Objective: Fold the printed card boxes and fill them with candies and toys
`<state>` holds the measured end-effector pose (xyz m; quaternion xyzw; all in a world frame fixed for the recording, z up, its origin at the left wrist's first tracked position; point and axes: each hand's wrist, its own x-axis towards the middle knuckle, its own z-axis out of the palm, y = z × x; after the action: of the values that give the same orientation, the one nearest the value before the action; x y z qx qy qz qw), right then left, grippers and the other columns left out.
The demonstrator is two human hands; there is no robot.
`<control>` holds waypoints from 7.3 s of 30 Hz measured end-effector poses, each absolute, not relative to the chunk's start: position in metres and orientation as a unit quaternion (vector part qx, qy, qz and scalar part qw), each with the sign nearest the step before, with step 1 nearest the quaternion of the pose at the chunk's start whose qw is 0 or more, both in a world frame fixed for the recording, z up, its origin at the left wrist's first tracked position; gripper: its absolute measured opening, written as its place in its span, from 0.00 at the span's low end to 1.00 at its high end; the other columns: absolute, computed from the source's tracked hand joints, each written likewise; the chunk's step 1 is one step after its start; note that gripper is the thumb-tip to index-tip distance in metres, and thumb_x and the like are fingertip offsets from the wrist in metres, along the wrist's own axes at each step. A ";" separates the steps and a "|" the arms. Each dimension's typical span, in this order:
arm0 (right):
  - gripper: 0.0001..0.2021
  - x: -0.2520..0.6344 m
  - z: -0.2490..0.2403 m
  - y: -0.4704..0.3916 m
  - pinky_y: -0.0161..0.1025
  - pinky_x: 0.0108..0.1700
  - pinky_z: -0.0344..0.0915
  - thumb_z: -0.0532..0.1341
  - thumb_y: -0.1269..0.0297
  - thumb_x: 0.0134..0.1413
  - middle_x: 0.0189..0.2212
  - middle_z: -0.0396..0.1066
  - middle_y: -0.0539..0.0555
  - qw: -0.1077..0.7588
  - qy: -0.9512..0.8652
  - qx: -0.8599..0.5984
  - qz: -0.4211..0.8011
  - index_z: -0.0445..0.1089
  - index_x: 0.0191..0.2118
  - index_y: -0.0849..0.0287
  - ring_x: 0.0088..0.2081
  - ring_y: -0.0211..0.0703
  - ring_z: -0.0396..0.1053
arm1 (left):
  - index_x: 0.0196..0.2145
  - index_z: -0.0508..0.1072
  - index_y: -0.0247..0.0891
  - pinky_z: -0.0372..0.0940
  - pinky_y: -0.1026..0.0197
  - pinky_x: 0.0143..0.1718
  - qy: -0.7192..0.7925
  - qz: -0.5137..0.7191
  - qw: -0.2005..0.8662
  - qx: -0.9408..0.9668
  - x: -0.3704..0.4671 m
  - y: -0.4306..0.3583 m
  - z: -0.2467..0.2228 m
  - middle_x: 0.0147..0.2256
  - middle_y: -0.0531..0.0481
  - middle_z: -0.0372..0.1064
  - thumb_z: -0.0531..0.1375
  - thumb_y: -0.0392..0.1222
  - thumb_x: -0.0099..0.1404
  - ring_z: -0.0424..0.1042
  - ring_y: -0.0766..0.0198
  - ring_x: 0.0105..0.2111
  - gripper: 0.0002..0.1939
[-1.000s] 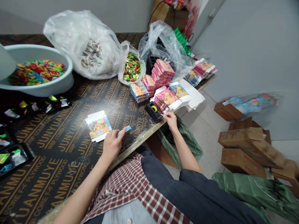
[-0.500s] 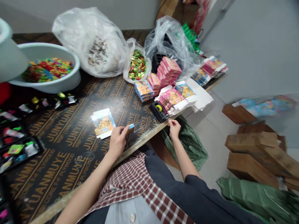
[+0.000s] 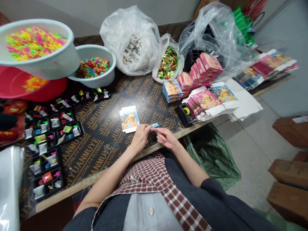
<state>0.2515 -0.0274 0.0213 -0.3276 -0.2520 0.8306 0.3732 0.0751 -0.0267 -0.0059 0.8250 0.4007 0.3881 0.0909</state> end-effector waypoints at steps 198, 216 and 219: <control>0.22 0.242 0.031 -0.056 0.34 0.20 0.38 0.69 0.50 0.47 0.11 0.51 0.39 0.348 -0.315 -0.411 0.781 0.78 0.44 0.60 0.15 0.29 0.41 | 0.53 0.63 0.40 0.63 0.54 0.45 0.471 0.393 0.117 0.781 0.048 -0.050 -0.004 0.42 0.44 0.71 0.49 0.35 0.71 0.70 0.60 0.40 0.14; 0.31 0.243 0.017 -0.029 0.37 0.26 0.54 0.57 0.35 0.56 0.12 0.58 0.48 0.378 -0.560 -0.547 0.494 0.66 0.15 0.57 0.19 0.37 0.57 | 0.39 0.78 0.42 0.60 0.58 0.37 0.489 0.425 0.161 0.744 0.059 -0.040 0.006 0.34 0.45 0.73 0.57 0.39 0.68 0.68 0.60 0.35 0.09; 0.31 0.246 0.002 0.008 0.40 0.30 0.62 0.50 0.34 0.60 0.17 0.64 0.50 0.432 -0.569 -0.567 0.411 0.72 0.24 0.56 0.23 0.42 0.63 | 0.47 0.76 0.42 0.63 0.54 0.44 0.438 0.385 0.219 0.782 0.038 -0.044 0.020 0.38 0.46 0.74 0.55 0.31 0.63 0.70 0.59 0.39 0.17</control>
<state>0.2458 0.0080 0.0023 -0.5669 -0.5688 0.4106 0.4319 0.0379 -0.0437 0.0201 0.7822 0.4378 0.3853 0.2191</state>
